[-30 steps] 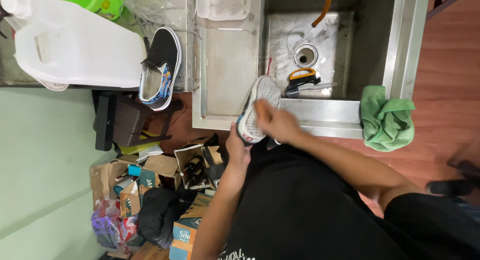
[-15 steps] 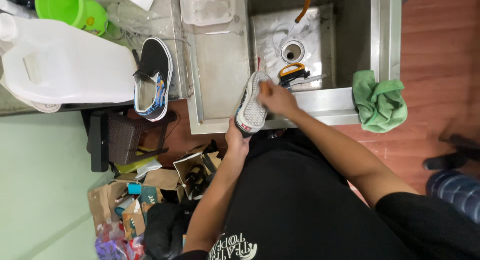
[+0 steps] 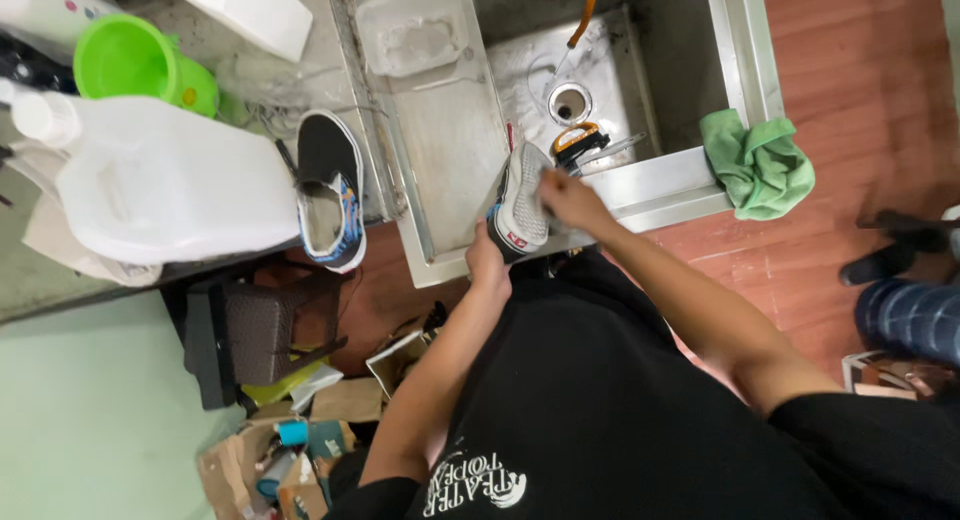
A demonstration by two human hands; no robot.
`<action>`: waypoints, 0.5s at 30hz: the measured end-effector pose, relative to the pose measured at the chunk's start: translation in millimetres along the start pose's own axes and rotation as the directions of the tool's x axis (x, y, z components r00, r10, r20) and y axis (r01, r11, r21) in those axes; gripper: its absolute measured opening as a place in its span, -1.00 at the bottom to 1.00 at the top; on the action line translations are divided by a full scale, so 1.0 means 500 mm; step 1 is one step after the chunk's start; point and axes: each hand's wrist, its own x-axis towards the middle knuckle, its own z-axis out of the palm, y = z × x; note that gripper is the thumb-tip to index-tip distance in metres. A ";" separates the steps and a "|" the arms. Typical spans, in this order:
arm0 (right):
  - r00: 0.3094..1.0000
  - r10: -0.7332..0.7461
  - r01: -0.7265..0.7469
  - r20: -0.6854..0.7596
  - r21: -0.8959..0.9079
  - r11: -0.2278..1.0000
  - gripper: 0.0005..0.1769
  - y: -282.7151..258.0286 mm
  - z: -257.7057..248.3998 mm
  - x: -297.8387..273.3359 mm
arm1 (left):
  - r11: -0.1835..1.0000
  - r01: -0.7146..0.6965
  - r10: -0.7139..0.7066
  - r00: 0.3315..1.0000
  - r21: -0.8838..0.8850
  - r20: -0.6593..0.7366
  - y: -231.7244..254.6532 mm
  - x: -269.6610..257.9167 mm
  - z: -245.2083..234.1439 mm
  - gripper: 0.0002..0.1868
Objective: The person scrubs the sole of a black slip-on shoe using a red toothbrush over a stainless steel sink. They hold the shoe with their left hand and scrub the white rubber sole with their right hand, focusing on the tread pattern and edges.
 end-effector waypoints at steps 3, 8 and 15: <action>0.997 -0.053 0.050 0.051 0.045 0.998 -0.09 -0.102 0.016 -0.195 | 0.986 -0.071 0.074 0.997 0.150 -0.013 0.039 -0.035 -0.001 -0.31; 0.997 0.054 -0.053 -0.049 0.020 0.998 -0.15 -0.078 0.028 -0.063 | 0.953 -0.111 0.117 0.993 0.283 -0.006 0.032 -0.088 -0.007 -0.37; 0.997 0.082 -0.082 0.004 0.037 0.996 -0.10 -0.205 0.032 -0.238 | 0.986 -0.080 0.075 0.996 0.144 0.039 0.009 0.013 -0.042 -0.43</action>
